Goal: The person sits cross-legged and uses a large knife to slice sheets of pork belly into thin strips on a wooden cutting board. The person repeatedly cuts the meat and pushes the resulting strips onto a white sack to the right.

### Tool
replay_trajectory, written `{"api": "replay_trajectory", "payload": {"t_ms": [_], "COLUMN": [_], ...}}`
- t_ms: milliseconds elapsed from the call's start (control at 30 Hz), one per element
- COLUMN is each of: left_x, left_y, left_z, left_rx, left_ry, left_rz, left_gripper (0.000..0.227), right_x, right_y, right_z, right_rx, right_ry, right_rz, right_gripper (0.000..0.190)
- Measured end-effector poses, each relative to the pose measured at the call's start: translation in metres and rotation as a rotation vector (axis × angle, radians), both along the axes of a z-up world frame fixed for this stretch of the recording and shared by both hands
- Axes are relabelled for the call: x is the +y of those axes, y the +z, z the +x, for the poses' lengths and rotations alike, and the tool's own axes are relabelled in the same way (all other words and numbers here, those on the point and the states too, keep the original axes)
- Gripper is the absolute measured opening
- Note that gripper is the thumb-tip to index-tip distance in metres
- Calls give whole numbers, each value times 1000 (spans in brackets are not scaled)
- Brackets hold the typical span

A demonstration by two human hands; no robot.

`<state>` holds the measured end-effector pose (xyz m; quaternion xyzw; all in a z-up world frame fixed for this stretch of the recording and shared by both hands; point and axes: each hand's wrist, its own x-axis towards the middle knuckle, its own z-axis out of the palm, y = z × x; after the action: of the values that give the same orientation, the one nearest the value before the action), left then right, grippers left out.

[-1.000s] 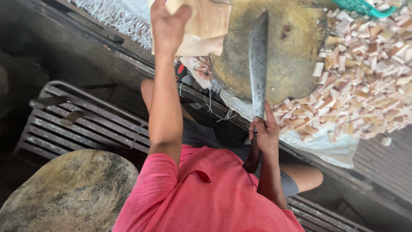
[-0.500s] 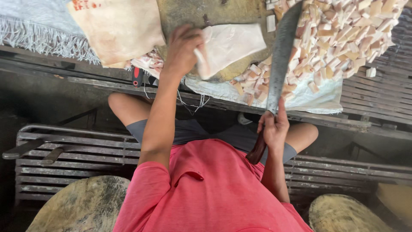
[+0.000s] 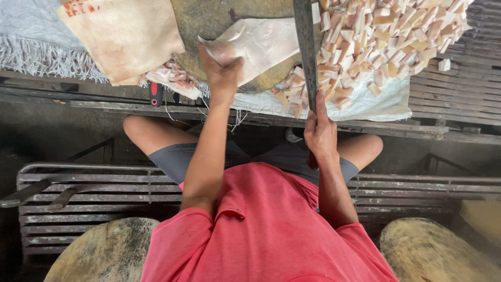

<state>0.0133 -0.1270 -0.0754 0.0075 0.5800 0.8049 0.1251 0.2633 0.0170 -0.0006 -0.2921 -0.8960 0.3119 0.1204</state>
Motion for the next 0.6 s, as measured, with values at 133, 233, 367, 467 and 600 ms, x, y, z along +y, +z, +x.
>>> {"api": "replay_trajectory", "payload": {"t_ms": [133, 233, 367, 467, 600], "left_x": [-42, -51, -56, -56, -56], "left_y": [12, 5, 3, 11, 8], "left_z": [-5, 0, -2, -2, 3], "left_rx": [49, 174, 229, 23, 203], "left_ry": [-23, 21, -5, -29, -8], "left_rz": [-132, -189, -300, -142, -170], "left_gripper": [114, 111, 110, 111, 106], "right_x": [1, -4, -13, -10, -4], "right_y": [0, -14, -27, -2, 72], "right_z": [10, 7, -3, -11, 10], "right_rx": [67, 53, 25, -16, 92], "right_ry": [33, 87, 165, 135, -44], "right_rz": [53, 118, 263, 197, 271], "right_gripper": [66, 67, 67, 68, 63]}}
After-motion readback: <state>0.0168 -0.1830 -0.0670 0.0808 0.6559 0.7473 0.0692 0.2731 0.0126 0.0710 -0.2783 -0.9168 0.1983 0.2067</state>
